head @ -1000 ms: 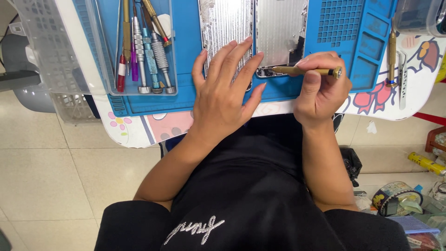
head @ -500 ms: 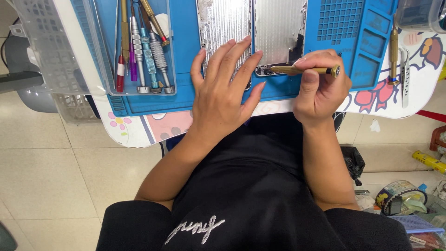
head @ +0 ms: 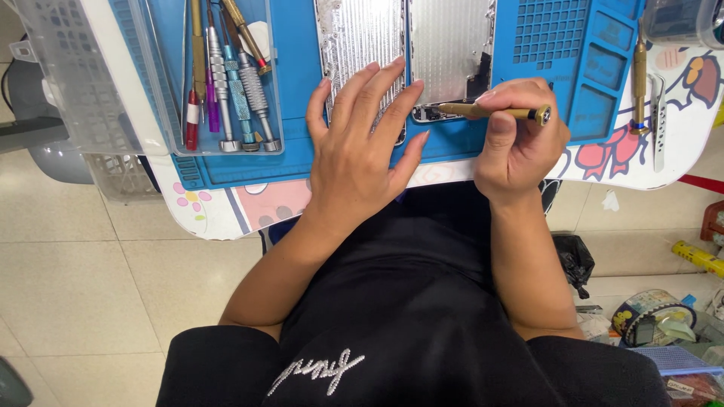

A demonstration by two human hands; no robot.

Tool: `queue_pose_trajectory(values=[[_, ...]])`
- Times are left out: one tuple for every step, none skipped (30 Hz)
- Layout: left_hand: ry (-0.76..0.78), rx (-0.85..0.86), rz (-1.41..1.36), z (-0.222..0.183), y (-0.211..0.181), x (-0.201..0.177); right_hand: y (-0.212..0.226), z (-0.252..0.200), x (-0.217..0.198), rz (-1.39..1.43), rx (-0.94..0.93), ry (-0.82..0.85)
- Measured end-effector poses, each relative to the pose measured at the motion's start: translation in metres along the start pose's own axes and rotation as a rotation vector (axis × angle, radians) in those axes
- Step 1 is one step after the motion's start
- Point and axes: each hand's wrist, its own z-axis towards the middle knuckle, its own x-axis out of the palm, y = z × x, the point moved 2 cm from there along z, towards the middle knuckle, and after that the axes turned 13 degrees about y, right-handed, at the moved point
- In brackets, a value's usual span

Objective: Disassembling a mobile phone and manipulating internal components on a repair bench.

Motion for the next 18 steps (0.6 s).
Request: queue_pose_trajectory(values=[[-0.004,0.000,0.003,0.000,0.001,0.001,0.000,0.000,0.000,-0.012,-0.002,0.011],[-0.003,0.000,0.003,0.000,0.001,0.002,0.000,0.000,0.000,-0.012,-0.001,0.011],[-0.006,0.003,0.007,0.000,0.002,0.003,-0.001,0.000,0.000,0.049,0.010,0.010],[-0.009,0.006,0.010,0.000,0.002,0.004,-0.002,0.000,0.000,0.109,0.021,0.009],[-0.009,0.006,0.010,0.000,0.002,0.004,-0.003,-0.001,0.000,0.109,0.022,0.009],[-0.008,0.005,0.011,0.000,0.002,0.004,-0.003,-0.002,0.000,0.128,0.028,0.003],[-0.007,0.004,0.011,0.000,0.002,0.004,-0.003,-0.002,-0.001,0.147,0.033,-0.003],[-0.007,0.005,0.011,0.000,0.002,0.004,-0.003,-0.001,-0.001,0.147,0.034,-0.004],[-0.007,0.003,0.011,0.000,0.002,0.004,-0.003,0.000,0.000,0.121,0.018,0.004],[-0.008,0.001,0.011,0.000,0.002,0.004,-0.002,0.000,0.000,0.095,0.002,0.011],[-0.007,0.001,0.011,0.000,0.002,0.004,-0.001,0.002,0.000,0.095,0.002,0.011],[-0.005,0.003,0.013,0.000,0.002,0.003,0.001,0.003,0.000,0.088,0.017,-0.008],[-0.003,0.005,0.014,0.000,0.002,0.003,0.002,0.004,0.000,0.081,0.032,-0.027],[-0.003,0.005,0.015,0.000,0.002,0.003,0.000,0.002,0.000,0.081,0.032,-0.027],[-0.012,0.008,0.011,0.000,0.001,0.002,-0.003,-0.001,0.000,0.153,0.055,-0.037],[-0.021,0.010,0.007,0.000,0.001,0.001,-0.006,-0.004,-0.001,0.225,0.078,-0.046],[-0.021,0.011,0.008,0.000,0.000,0.000,-0.007,-0.005,-0.001,0.225,0.078,-0.047],[-0.032,0.017,-0.002,0.000,0.000,-0.001,-0.007,-0.007,-0.001,0.229,0.093,-0.058]])
